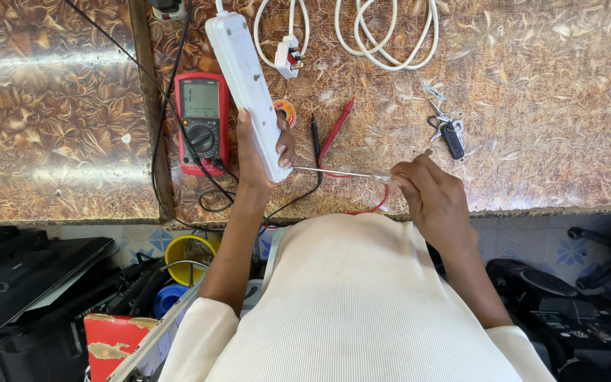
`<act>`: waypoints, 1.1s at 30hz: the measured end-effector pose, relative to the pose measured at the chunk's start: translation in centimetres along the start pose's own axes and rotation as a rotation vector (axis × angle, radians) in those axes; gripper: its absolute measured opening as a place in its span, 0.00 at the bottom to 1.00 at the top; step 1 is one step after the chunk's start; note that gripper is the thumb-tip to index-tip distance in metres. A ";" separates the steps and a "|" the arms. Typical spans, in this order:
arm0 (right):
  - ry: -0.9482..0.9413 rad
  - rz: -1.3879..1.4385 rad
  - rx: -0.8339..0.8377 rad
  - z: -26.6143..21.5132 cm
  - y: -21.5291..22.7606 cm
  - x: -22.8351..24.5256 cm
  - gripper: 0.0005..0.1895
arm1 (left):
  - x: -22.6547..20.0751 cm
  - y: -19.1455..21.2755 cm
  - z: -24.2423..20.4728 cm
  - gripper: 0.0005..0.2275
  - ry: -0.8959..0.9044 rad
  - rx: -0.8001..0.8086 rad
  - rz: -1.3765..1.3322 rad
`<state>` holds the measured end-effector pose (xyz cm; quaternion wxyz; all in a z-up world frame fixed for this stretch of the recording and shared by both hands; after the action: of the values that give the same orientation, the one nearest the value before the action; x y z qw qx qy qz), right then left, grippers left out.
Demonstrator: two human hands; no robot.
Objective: The person uses a screwdriver to loosen and tighten screws on a white electrical extension cord and its plug. The person repeatedly opens and closes the extension housing and plug casing while manipulating the internal components.
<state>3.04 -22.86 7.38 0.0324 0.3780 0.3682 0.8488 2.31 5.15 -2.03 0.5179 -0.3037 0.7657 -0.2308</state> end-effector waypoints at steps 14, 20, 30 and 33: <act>-0.074 0.117 -0.043 1.5 0.5 0.5 0.06 | 0.5 0.0 0.2 0.29 0.003 0.011 0.042; 0.158 -0.146 0.167 0.6 0.2 0.9 0.12 | -0.6 -0.4 -0.1 0.29 0.034 0.093 0.107; 0.323 -0.214 0.306 -1.3 -1.9 1.2 0.12 | 0.7 0.1 1.0 0.30 0.033 0.118 0.244; 0.020 0.082 0.336 -2.0 -2.2 0.1 0.12 | 0.6 0.4 1.4 0.30 -0.010 0.140 0.250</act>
<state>1.16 -22.47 5.14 -0.0694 0.3843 0.4896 0.7796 3.39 4.95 -3.15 0.5662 -0.1701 0.7772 -0.2157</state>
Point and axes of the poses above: each hand's wrist, its own z-axis towards the middle knuckle, its own y-axis out of the back of the hand, x = y × z, the point moved 4 cm from there along z, towards the middle knuckle, and after that the axes turned 11 degrees about y, right-handed, at the moved point
